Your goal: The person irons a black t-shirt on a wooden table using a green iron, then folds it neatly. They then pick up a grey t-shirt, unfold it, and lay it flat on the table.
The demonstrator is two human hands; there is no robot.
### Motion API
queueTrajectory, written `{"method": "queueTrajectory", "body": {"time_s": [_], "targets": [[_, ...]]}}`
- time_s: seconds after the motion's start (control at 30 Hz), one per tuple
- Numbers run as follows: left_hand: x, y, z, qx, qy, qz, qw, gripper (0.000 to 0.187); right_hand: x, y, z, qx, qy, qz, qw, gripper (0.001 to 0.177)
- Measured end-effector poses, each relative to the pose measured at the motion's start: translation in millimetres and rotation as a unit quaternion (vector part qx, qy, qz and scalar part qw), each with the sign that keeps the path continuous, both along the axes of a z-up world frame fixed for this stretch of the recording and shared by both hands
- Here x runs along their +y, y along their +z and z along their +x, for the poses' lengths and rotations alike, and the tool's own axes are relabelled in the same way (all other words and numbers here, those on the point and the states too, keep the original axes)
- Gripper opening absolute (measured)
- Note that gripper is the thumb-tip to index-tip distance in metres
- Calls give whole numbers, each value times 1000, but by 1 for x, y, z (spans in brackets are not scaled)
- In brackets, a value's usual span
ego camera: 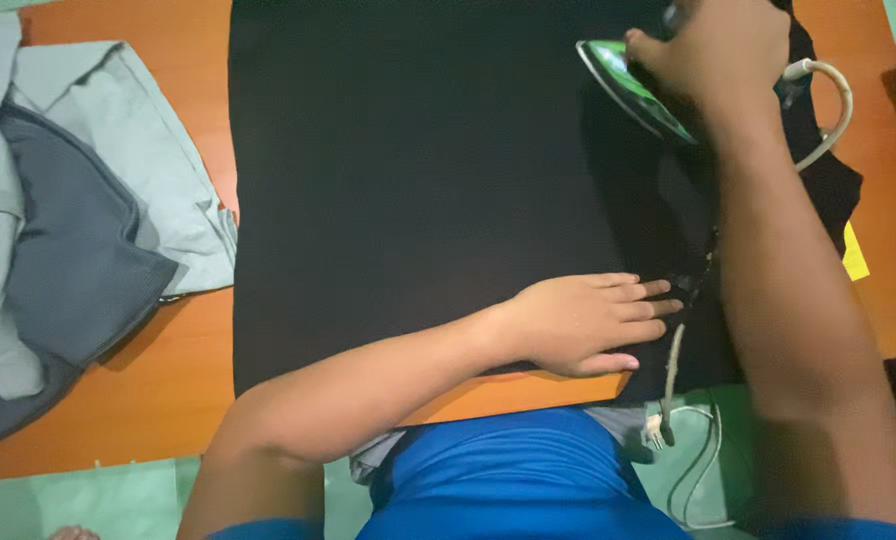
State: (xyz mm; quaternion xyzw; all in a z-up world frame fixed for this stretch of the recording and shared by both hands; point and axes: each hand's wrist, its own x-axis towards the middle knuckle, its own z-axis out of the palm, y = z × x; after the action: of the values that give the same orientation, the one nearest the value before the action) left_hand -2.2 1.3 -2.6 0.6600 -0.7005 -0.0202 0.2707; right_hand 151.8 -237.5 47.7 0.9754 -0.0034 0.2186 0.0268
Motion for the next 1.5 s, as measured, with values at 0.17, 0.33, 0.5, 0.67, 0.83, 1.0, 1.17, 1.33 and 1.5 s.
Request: {"method": "queueTrajectory", "body": {"time_s": [0.17,0.33,0.5,0.67,0.83,1.0,1.17,1.33,1.5], "targets": [[1,5,3,2,-17,-11,1000,48,-7,-1,-7,37,46,-56,997,56],[0,8,2,0,-24,-5,1000,49,-10,-2,3,42,21,-24,999,53],[2,5,0,5,-14,-17,1000,48,-3,5,14,44,-2,-44,998,56],[5,2,1,8,-11,-20,1000,51,26,25,-17,155,47,-50,985,61],[3,5,3,0,-13,-17,1000,54,35,25,-14,134,35,-58,989,69],[3,1,3,9,-17,-18,1000,52,16,14,14,98,-22,-18,995,59],[6,1,3,-4,-14,-8,1000,53,33,26,-2,139,53,-70,986,61],[5,2,0,-13,-14,-12,1000,54,63,51,-51,267,57,-99,957,58],[5,0,-1,-35,-19,-3,999,54,66,51,-42,198,14,-34,980,62]]}}
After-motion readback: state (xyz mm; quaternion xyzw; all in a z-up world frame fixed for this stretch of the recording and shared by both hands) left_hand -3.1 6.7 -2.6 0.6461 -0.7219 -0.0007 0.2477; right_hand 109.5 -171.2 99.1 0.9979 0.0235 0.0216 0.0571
